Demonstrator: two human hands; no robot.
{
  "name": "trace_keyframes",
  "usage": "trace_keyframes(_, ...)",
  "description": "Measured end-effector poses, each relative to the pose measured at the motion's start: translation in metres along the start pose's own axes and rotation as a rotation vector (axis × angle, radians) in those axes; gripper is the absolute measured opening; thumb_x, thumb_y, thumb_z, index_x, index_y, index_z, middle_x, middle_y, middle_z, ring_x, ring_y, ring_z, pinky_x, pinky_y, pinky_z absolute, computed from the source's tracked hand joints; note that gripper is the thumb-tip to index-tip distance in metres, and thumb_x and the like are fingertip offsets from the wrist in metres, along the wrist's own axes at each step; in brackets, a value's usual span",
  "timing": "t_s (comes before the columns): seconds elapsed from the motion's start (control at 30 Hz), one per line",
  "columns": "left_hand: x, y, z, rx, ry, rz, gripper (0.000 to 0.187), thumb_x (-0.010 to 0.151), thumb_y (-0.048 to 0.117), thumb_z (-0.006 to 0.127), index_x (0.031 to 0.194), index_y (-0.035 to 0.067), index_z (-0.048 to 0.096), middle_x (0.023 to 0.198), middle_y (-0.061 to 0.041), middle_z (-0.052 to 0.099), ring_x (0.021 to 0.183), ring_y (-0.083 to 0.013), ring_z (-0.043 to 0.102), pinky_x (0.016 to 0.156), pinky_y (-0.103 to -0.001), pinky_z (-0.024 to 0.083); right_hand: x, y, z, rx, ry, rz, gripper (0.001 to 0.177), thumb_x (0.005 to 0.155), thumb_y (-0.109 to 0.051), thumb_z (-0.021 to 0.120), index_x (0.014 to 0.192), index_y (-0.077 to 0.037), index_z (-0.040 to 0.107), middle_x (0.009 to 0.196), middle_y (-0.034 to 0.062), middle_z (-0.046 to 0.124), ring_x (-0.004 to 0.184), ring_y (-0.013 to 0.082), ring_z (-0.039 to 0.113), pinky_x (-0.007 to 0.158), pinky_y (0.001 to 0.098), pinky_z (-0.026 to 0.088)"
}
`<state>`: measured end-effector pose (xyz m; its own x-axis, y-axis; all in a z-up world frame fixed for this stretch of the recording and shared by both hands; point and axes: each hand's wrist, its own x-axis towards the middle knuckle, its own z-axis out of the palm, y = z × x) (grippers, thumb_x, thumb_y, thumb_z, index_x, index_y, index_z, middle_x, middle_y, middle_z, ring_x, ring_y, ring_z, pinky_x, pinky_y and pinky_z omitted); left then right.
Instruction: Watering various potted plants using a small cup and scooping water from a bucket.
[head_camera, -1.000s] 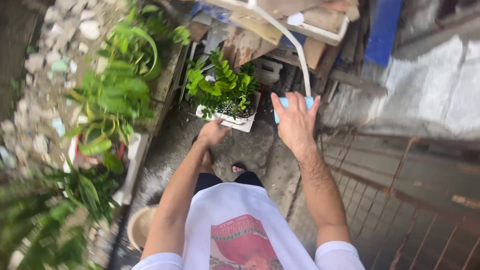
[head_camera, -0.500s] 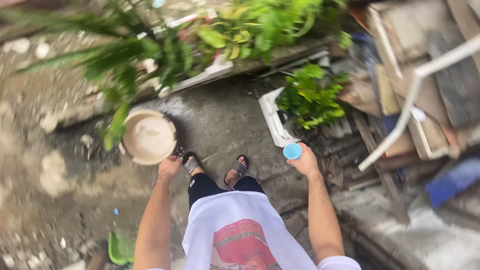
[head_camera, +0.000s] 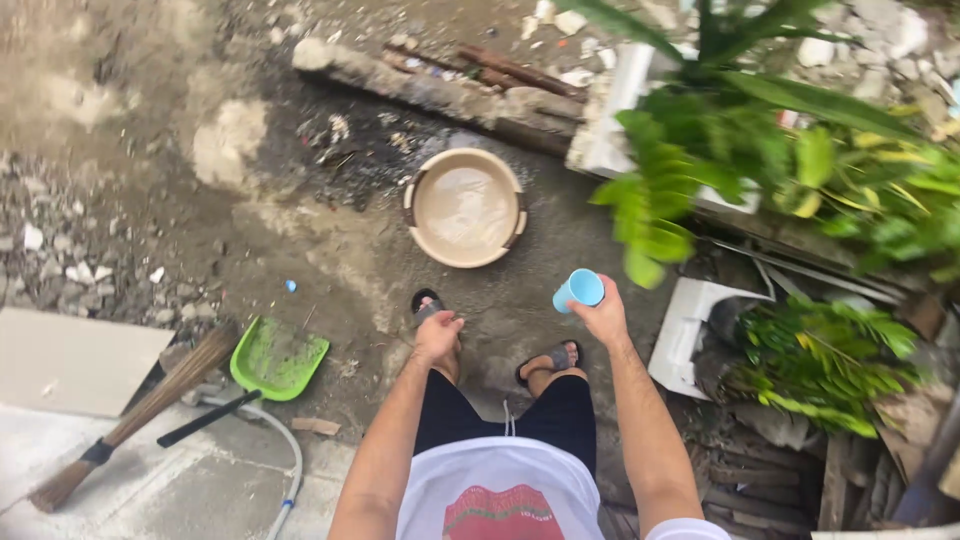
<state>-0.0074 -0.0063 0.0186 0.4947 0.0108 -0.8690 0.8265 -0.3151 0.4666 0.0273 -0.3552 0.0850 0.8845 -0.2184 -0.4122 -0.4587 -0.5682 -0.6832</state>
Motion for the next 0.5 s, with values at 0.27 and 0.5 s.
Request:
trace_keyframes(0.27, 0.168, -0.06, -0.024, -0.106, 0.215, 0.252, 0.045, 0.089, 0.032, 0.075, 0.124, 0.004, 0.069, 0.103, -0.012, 0.079, 0.097, -0.021, 0.076, 0.092, -0.034, 0.057, 0.16, 0.047, 0.203, 0.157, -0.075, -0.066, 0.078, 0.073, -0.018, 0.091, 0.135, 0.004, 0.05, 0.119, 0.0112, 0.069, 0.106, 0.0183, 0.068, 0.093, 0.0332, 0.057)
trace_keyframes(0.5, 0.326, -0.068, -0.025, -0.16, 0.21, 0.309, 0.047, 0.09, 0.032, 0.071, 0.128, 0.005, 0.067, 0.109, -0.012, 0.078, 0.104, -0.0223, 0.075, 0.093, -0.034, 0.057, 0.295, 0.139, 0.349, 0.522, -0.105, 0.407, 0.062, 0.078, -0.022, 0.084, 0.131, -0.005, 0.057, 0.112, 0.0069, 0.068, 0.097, 0.0248, 0.068, 0.078, 0.0495, 0.058)
